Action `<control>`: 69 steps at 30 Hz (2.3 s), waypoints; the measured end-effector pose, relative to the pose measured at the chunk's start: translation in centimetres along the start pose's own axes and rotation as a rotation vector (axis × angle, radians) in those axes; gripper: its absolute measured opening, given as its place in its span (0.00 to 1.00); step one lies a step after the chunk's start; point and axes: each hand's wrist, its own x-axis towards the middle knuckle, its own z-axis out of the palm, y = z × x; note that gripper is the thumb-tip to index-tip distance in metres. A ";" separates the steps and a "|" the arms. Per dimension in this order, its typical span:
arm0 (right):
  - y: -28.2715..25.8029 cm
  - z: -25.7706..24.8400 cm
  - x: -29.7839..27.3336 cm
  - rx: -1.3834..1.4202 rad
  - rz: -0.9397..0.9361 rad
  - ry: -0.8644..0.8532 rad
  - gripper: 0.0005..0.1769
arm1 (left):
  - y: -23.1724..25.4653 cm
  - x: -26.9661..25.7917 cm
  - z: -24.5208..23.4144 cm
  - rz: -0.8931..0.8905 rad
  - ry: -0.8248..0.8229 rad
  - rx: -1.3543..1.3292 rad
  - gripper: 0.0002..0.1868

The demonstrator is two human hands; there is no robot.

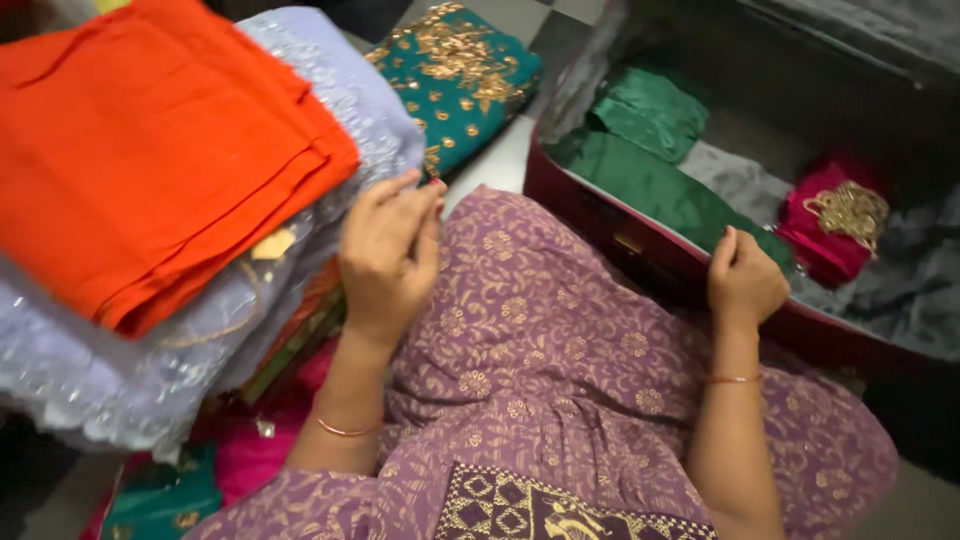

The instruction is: The person opens a red suitcase and places various folded items of clothing, including colorful fabrics and a lace garment, into the suitcase by hand.

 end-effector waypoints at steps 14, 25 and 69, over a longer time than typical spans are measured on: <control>0.7 0.6 -0.5 0.002 -0.080 0.082 0.15 | -6.8 -0.3 -7.7 -0.284 -0.219 0.625 0.43; 1.1 1.1 -0.6 -0.029 -0.073 0.073 0.16 | -8.7 0.5 -6.3 -0.332 -0.228 0.687 0.48; -0.5 -0.8 -0.3 0.087 -0.019 0.019 0.17 | -17.3 5.3 -10.1 -0.234 0.614 -0.051 0.17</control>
